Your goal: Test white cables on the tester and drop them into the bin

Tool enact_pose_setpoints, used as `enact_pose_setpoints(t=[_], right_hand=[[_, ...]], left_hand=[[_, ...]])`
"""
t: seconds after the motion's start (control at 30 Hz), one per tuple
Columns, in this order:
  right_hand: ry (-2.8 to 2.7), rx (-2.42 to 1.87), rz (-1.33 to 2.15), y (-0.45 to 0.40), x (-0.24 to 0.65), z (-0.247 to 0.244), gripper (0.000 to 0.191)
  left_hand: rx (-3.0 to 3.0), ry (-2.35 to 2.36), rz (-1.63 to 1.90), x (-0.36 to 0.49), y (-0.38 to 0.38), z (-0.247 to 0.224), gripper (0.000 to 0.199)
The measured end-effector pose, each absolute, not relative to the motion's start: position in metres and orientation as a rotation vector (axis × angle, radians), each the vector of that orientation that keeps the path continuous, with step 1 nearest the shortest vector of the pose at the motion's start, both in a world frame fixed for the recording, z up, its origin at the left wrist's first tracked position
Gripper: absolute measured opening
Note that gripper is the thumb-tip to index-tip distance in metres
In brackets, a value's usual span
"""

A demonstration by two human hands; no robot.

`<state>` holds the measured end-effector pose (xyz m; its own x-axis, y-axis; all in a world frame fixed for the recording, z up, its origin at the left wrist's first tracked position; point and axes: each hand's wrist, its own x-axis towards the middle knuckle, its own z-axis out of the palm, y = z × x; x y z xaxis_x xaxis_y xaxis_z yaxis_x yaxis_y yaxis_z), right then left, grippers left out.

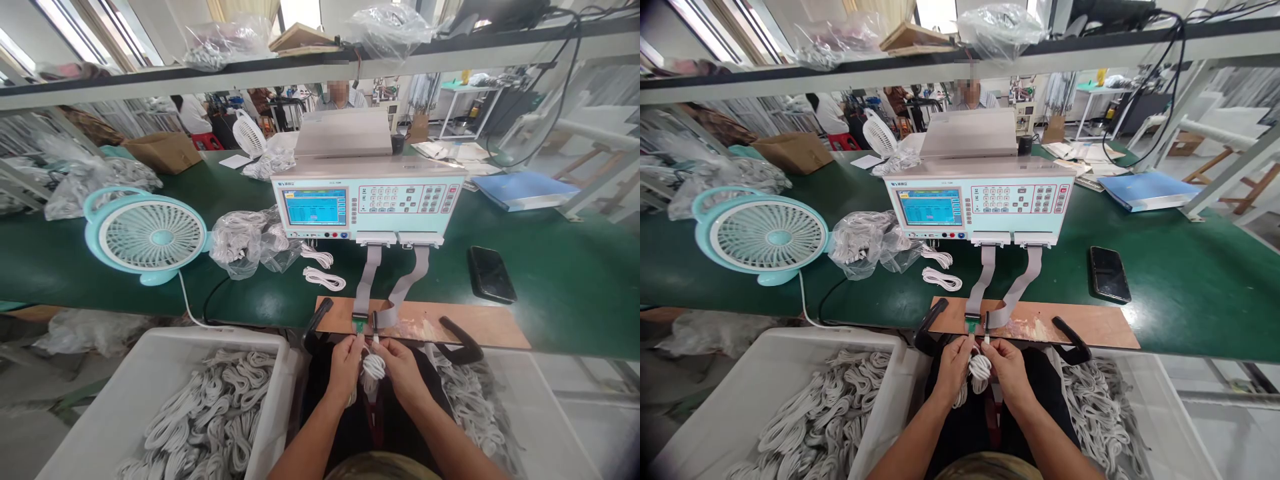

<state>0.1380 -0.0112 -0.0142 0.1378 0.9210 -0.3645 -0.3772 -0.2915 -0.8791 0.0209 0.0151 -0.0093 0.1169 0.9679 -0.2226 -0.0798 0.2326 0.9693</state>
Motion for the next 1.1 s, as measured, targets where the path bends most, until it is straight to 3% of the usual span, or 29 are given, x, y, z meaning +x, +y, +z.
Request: enact_pose_setpoints(t=[0.33,0.9,1.1], right_hand=[[-0.626,-1.253,1.489,-0.009,0.142,-0.013,0.039],[-0.601,-1.271,1.409,0.000,0.138,-0.015,0.042],[-0.715,-1.287,1.321,-0.020,0.126,0.004,0.041]], left_hand=[[0.983,1.212,1.079,0.019,0.018,-0.005,0.059],[1.041,1.293,1.102,0.027,0.028,-0.013,0.052],[0.942,1.268,1.169,0.035,0.011,-0.011,0.044]])
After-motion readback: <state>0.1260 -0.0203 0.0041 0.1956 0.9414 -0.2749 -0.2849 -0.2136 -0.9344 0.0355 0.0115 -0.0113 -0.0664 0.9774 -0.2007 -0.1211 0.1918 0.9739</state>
